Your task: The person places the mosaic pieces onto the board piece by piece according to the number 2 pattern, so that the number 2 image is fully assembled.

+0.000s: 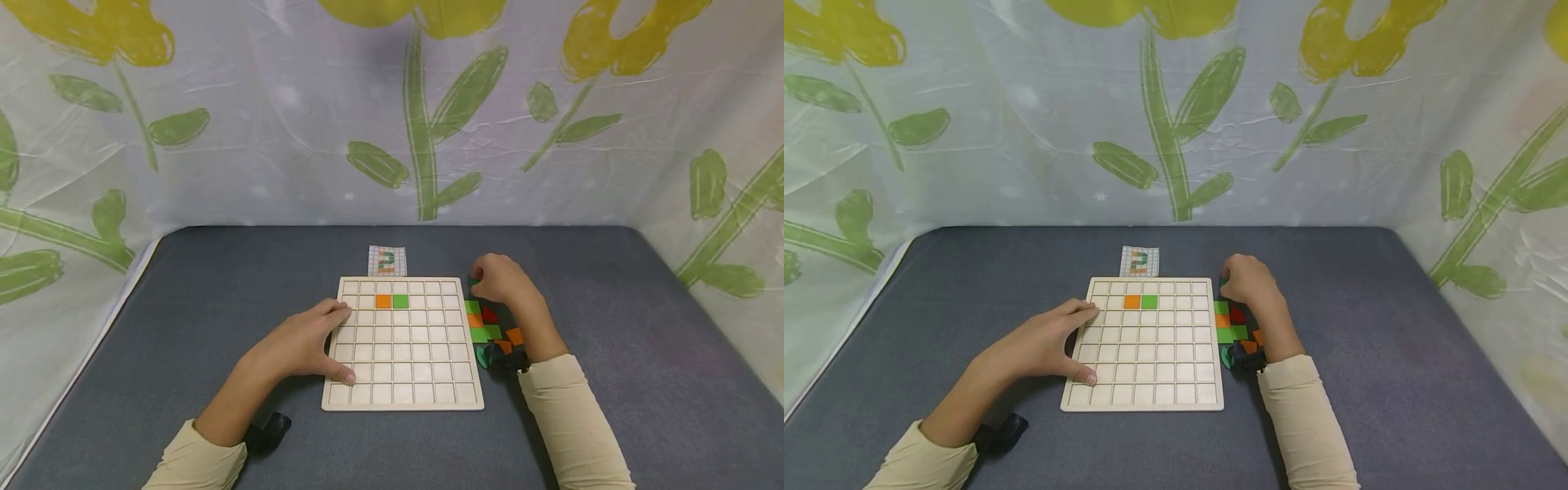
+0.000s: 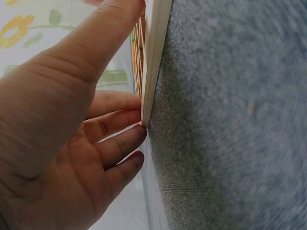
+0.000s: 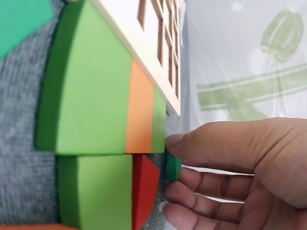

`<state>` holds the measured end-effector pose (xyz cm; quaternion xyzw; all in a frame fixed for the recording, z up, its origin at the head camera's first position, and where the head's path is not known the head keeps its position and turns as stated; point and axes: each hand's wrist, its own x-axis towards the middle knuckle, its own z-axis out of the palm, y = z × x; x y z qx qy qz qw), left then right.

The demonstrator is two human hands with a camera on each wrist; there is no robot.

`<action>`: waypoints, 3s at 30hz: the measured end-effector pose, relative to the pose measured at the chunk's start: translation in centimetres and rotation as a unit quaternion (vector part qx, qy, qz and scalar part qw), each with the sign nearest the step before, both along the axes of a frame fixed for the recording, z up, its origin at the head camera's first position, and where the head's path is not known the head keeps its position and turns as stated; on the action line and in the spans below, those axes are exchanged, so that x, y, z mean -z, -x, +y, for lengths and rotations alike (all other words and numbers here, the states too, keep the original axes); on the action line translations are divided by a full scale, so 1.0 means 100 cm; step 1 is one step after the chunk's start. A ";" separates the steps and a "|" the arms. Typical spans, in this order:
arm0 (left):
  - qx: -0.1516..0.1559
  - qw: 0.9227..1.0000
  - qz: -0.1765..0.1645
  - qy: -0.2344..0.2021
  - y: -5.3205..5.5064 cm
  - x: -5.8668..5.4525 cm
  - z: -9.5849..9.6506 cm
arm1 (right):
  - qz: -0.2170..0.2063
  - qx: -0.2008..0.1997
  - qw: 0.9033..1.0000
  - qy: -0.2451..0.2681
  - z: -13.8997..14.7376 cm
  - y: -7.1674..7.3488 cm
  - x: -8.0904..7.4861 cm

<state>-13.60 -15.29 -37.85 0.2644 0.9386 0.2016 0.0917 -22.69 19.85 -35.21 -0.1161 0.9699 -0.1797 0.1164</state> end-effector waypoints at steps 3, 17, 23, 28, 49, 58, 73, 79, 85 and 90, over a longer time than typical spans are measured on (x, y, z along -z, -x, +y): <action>-0.001 1.000 -0.005 0.000 0.000 0.001 0.000 | -0.009 0.001 1.000 0.007 0.002 0.000 -0.001; -0.006 1.000 -0.005 -0.002 -0.001 -0.001 0.001 | -0.056 -0.003 0.997 0.055 0.001 -0.002 -0.006; -0.006 1.000 -0.006 -0.002 -0.001 0.000 0.001 | -0.055 -0.016 0.996 0.063 -0.007 -0.006 -0.010; -0.009 1.000 -0.008 -0.001 -0.001 0.000 0.001 | -0.053 -0.038 0.996 0.057 -0.015 -0.008 -0.013; -0.004 1.000 0.001 -0.001 0.000 0.000 0.001 | -0.045 -0.103 0.991 0.075 -0.049 -0.017 -0.009; -0.002 1.000 0.005 0.002 -0.002 -0.003 0.002 | -0.054 -0.101 0.990 0.077 -0.059 -0.020 -0.006; -0.003 0.999 0.021 0.038 -0.002 -0.004 0.004 | -0.019 -0.112 0.990 0.086 -0.065 -0.020 0.001; 0.001 0.999 0.029 0.046 -0.002 -0.003 0.004 | -0.008 -0.123 0.988 0.094 -0.070 -0.020 0.004; 0.007 0.999 0.031 0.041 -0.002 -0.003 0.004 | -0.003 -0.129 0.987 0.094 -0.071 -0.020 0.006; 0.011 0.999 0.034 0.040 -0.002 -0.004 0.004 | -0.003 -0.131 0.986 0.100 -0.071 -0.021 0.006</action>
